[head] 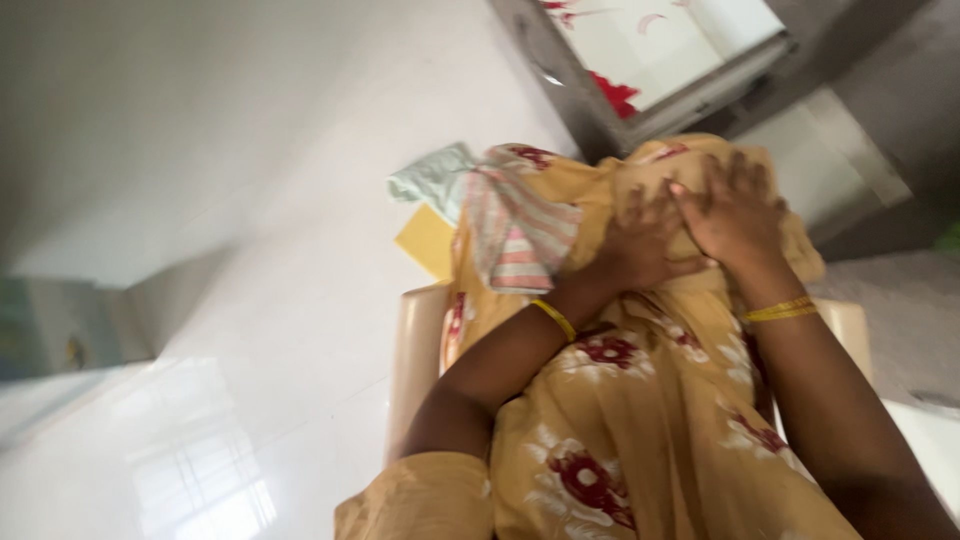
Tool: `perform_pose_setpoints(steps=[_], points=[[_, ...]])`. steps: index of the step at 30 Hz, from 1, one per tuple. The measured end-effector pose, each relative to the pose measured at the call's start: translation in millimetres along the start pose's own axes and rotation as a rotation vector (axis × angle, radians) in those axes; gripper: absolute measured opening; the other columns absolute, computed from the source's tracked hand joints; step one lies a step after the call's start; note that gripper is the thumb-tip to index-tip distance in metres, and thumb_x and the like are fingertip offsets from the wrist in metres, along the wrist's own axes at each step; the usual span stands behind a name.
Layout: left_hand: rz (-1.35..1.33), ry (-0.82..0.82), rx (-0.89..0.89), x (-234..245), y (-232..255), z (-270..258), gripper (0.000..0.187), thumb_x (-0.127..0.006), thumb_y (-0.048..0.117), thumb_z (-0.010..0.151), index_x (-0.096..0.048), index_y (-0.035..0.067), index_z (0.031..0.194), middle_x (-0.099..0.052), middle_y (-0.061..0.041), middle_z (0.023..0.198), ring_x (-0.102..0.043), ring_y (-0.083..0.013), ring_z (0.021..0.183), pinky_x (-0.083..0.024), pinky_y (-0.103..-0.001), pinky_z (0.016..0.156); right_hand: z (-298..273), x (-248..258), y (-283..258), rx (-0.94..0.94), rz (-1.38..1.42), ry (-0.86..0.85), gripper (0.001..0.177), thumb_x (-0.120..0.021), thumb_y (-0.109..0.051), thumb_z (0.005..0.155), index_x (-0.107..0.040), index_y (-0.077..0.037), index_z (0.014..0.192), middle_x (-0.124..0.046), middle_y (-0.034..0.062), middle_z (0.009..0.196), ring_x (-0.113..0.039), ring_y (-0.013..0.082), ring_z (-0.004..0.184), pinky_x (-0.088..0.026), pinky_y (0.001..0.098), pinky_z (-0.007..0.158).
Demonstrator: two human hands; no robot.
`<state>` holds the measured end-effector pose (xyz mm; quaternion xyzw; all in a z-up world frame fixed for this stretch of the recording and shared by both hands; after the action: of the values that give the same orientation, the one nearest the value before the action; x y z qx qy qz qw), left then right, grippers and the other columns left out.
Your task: The person empties a drawer of rugs and cloths, then uses a cloth to wipe red stains from the interior and edges of the drawer before folding the items and placing them back inside.
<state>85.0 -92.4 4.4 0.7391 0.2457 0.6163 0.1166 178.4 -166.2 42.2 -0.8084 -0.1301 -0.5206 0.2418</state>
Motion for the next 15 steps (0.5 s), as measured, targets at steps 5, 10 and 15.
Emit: perform_pose_setpoints(steps=[5, 10, 15], points=[[0.017, -0.080, 0.005, -13, -3, -11, 0.106, -0.049, 0.084, 0.082, -0.013, 0.028, 0.163, 0.004, -0.020, 0.172, -0.005, -0.0528, 0.153, -0.028, -0.067, 0.112, -17, -1, 7, -0.054, -0.046, -0.074, 0.095, -0.019, -0.083, 0.085, -0.010, -0.032, 0.164, -0.001, 0.0104, 0.172, -0.003, 0.0400, 0.157, -0.015, 0.0720, 0.118], [0.102, -0.272, -0.110, -37, -1, -40, 0.092, -0.044, 0.072, 0.092, -0.009, 0.026, 0.164, 0.007, -0.027, 0.171, -0.022, -0.0548, 0.148, -0.035, -0.055, 0.116, -43, -22, 11, -0.072, -0.192, -0.299, 0.090, -0.025, -0.076, 0.089, -0.002, -0.030, 0.163, 0.010, 0.0172, 0.169, 0.003, 0.0440, 0.152, -0.011, 0.0723, 0.115], [-0.554, -0.354, -0.229, 36, -19, -83, 0.082, -0.027, 0.077, 0.102, -0.024, 0.020, 0.162, -0.042, -0.019, 0.163, -0.049, -0.0409, 0.146, -0.031, -0.059, 0.124, -73, 13, -36, 0.259, 0.023, -0.379, 0.074, -0.023, -0.061, 0.100, -0.017, -0.023, 0.164, -0.023, 0.0171, 0.168, -0.021, 0.0360, 0.156, -0.026, 0.0512, 0.125]])
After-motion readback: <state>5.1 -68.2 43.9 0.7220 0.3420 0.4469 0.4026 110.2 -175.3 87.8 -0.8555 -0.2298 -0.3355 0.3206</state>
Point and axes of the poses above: each hand's wrist, its own z-axis towards the middle knuckle, its own x-axis out of the back of the hand, y = z × x, the point moved 7 cm from there along z, towards the middle knuckle
